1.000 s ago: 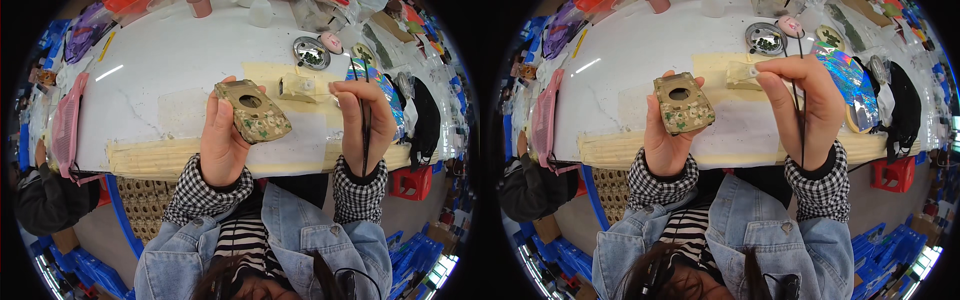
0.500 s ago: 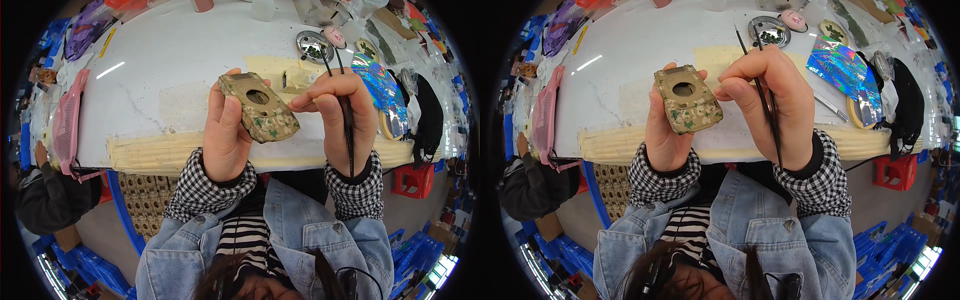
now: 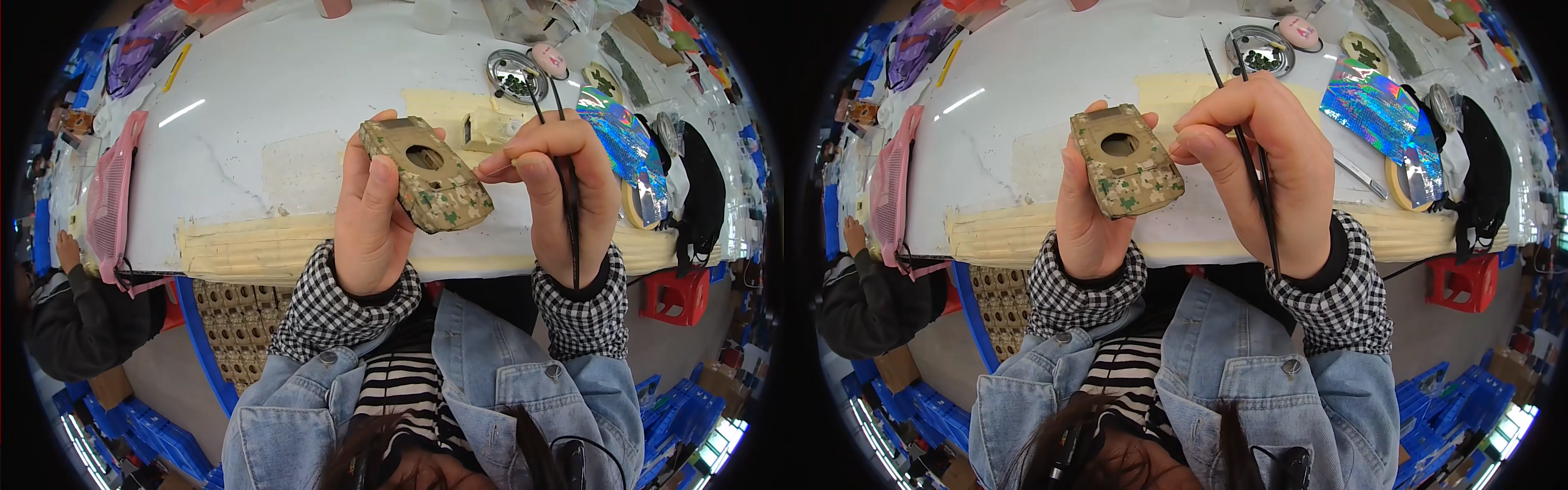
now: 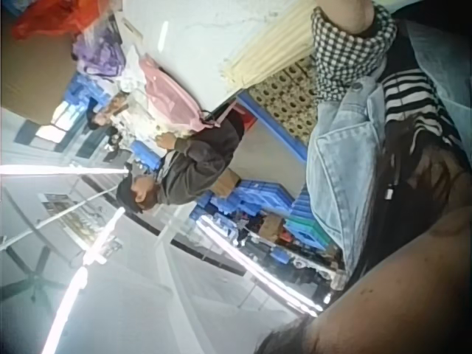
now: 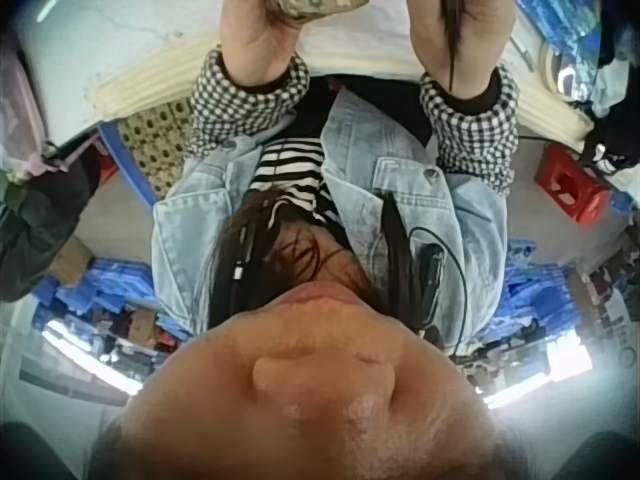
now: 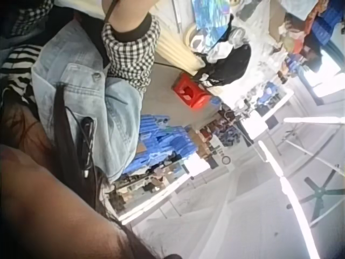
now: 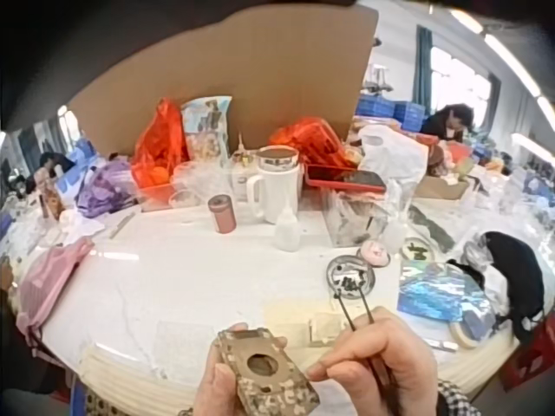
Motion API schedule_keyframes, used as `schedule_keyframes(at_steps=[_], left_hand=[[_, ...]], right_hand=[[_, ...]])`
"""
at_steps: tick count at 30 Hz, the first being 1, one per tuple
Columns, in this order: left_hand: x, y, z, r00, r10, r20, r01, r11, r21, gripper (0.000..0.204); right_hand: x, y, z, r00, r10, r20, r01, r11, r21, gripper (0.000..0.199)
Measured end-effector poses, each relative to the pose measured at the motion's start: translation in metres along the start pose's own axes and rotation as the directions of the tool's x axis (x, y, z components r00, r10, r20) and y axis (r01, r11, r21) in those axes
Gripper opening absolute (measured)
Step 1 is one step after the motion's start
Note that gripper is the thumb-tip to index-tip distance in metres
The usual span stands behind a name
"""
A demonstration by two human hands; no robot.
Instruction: Applying dark camouflage spots to a plastic toy component using a fine-tipped marker.
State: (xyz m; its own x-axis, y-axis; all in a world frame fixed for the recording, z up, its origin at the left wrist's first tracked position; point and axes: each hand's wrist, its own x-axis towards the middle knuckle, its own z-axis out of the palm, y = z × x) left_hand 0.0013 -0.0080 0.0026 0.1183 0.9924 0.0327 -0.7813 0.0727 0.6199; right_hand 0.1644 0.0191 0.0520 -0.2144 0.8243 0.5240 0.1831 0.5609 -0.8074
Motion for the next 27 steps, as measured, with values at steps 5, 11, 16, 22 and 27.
schedule_keyframes(at_steps=[5, 11, 16, 22, 27], left_hand=[[0.0, -0.001, -0.001, 1.0, 0.004, 0.006, -0.004, 1.0, -0.003, 0.048], [0.001, -0.001, -0.002, 1.0, 0.005, 0.008, -0.005, 1.0, -0.006, 0.048], [0.001, -0.001, -0.002, 1.0, 0.002, 0.015, -0.002, 1.0, -0.015, 0.048], [0.0, 0.0, -0.001, 1.0, 0.013, 0.024, -0.013, 1.0, -0.008, 0.048], [0.001, -0.001, -0.001, 0.999, 0.03, 0.032, -0.029, 0.999, -0.015, 0.047]], right_hand=[[0.0, 0.0, 0.001, 1.0, 0.004, -0.003, -0.004, 1.0, 0.013, 0.005], [0.001, 0.0, 0.001, 1.0, -0.001, 0.002, 0.001, 1.0, 0.025, 0.005], [0.001, 0.0, 0.0, 0.999, 0.01, 0.032, -0.013, 0.997, 0.08, 0.006], [0.001, -0.003, -0.003, 0.998, 0.068, 0.013, -0.07, 0.967, 0.246, 0.01], [0.003, -0.001, -0.013, 0.996, 0.069, -0.05, -0.062, 0.989, 0.136, 0.009]])
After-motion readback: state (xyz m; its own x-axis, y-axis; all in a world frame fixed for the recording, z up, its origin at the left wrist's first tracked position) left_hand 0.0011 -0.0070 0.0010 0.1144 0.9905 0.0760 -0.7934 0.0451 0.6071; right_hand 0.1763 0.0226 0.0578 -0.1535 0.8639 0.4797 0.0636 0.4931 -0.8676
